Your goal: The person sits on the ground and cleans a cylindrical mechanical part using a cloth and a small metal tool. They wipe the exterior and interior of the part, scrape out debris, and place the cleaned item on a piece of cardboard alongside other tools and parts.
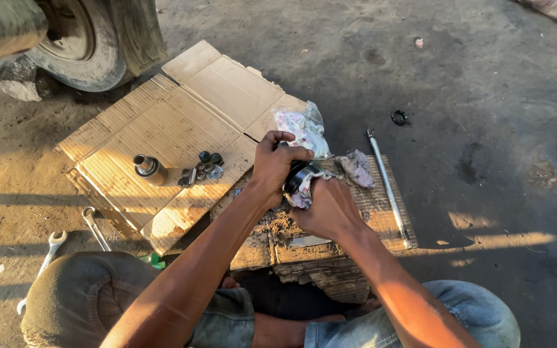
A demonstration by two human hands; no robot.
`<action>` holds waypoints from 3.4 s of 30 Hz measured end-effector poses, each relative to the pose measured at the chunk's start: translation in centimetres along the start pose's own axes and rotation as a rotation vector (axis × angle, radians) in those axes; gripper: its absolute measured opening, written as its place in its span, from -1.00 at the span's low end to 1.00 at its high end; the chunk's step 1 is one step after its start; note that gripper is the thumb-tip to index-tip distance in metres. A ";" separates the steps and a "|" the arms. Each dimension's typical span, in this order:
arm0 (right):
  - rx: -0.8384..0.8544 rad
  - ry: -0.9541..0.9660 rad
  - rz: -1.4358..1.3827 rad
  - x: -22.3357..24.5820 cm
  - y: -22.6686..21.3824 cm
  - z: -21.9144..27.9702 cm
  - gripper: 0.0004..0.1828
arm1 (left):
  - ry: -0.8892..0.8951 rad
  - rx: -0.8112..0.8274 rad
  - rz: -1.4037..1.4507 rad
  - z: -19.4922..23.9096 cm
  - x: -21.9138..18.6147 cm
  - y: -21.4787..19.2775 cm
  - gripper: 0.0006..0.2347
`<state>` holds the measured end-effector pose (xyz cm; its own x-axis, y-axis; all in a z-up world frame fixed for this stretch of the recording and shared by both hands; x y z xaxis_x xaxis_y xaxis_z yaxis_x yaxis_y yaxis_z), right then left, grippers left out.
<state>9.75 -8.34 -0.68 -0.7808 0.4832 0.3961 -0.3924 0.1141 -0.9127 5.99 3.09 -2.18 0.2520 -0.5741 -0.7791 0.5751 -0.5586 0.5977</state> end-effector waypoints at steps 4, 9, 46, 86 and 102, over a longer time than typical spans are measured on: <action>0.038 0.065 -0.891 -1.8 3.2 -0.8 -0.59 | 0.021 0.031 -0.051 0.3 0.4 0.1 -0.51; 0.132 0.103 -1.657 -3.0 3.8 0.5 -0.50 | 0.141 0.437 0.270 0.1 -0.3 2.2 -0.57; 0.159 0.134 -1.673 -1.1 5.2 0.6 -0.43 | -0.173 0.653 0.542 2.5 -1.2 4.8 -0.49; 0.085 0.155 -0.610 -7.5 -1.6 0.5 -0.39 | -0.077 0.093 0.976 -1.7 -0.7 -7.6 -0.64; -0.145 -0.247 -0.489 -1.1 -7.7 2.6 -0.52 | -0.248 -0.120 0.451 0.1 -0.2 -6.2 -0.66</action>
<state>12.35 -12.05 6.17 -0.6218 0.1289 0.7725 -0.6802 0.3999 -0.6143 2.35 6.61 -5.70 0.3114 -0.8741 -0.3729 0.5412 -0.1595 0.8256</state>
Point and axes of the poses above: each hand's wrist, its own z-axis away from the middle knuckle, its own y-axis out of the palm, x = y × z, the point moved 9 cm from there along -z, towards the middle knuckle, and after that the axes turned 2 degrees about x, right-handed, at the moved point
